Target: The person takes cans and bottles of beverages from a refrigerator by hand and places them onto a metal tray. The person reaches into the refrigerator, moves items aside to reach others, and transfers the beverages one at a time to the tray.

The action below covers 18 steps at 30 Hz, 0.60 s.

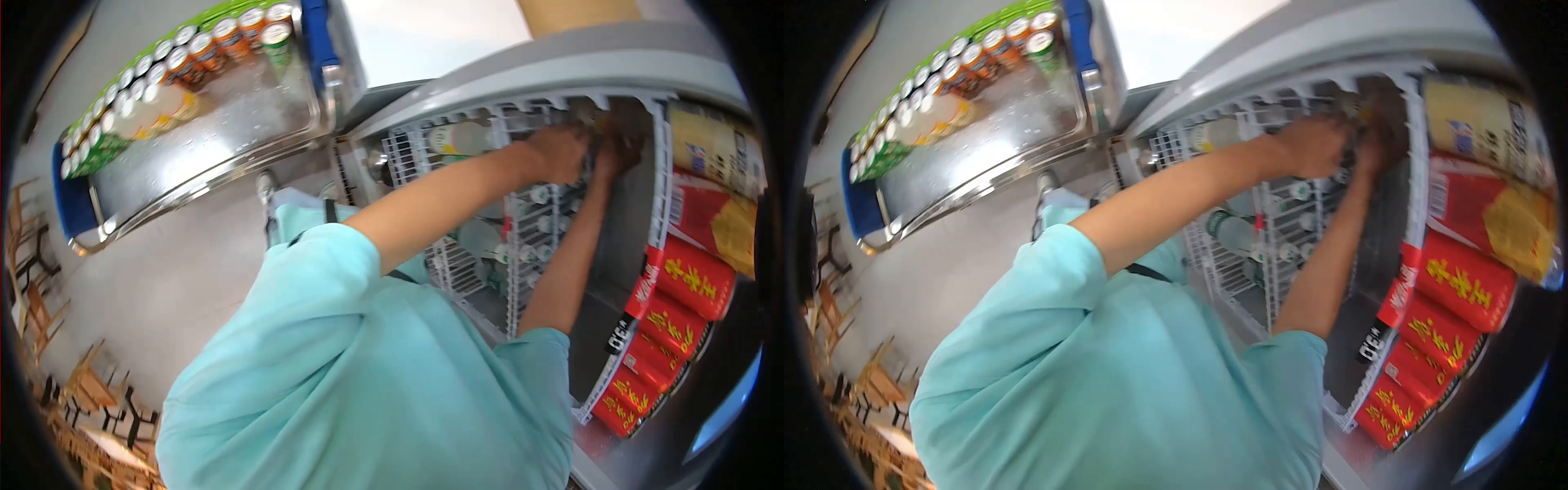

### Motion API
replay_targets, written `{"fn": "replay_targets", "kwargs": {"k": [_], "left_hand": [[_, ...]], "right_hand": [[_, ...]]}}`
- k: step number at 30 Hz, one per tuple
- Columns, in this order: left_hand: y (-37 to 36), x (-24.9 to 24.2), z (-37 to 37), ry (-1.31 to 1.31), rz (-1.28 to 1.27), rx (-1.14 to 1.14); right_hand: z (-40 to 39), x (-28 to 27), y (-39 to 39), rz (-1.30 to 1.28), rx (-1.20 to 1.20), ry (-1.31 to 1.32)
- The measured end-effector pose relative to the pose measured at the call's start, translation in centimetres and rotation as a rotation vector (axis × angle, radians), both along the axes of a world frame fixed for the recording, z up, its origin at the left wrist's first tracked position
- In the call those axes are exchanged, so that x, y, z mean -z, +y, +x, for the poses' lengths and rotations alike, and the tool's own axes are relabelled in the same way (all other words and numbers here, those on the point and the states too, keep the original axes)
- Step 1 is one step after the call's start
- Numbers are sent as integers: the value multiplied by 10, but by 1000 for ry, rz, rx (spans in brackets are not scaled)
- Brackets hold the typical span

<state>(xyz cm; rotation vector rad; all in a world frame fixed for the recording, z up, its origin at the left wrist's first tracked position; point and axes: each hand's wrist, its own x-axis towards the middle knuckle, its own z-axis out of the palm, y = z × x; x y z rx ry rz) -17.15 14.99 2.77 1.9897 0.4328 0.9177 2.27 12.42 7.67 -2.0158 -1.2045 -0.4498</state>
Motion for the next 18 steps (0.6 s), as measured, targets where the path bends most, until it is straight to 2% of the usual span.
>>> {"fn": "replay_targets", "kwargs": {"k": [3,7,11,13,15,17,18], "left_hand": [[-4,2,-13,40,4,62],[-20,6,-54,-134,45,56],[-8,-5,-143,-253,-292,308],[2,-14,-210,-246,-487,372],[14,9,-268,-257,-595,244],[30,31,-340,-94,-821,-8],[36,76,-372,-196,-834,-116]], "right_hand": [[49,29,4,33,-143,-138],[38,18,1,-31,-18,-43],[26,16,-43,-138,-130,36],[-64,-4,-49,-28,-69,238],[-142,-22,-57,73,-24,395],[-180,-25,-74,80,-10,448],[-198,-23,-80,81,-1,476]]}}
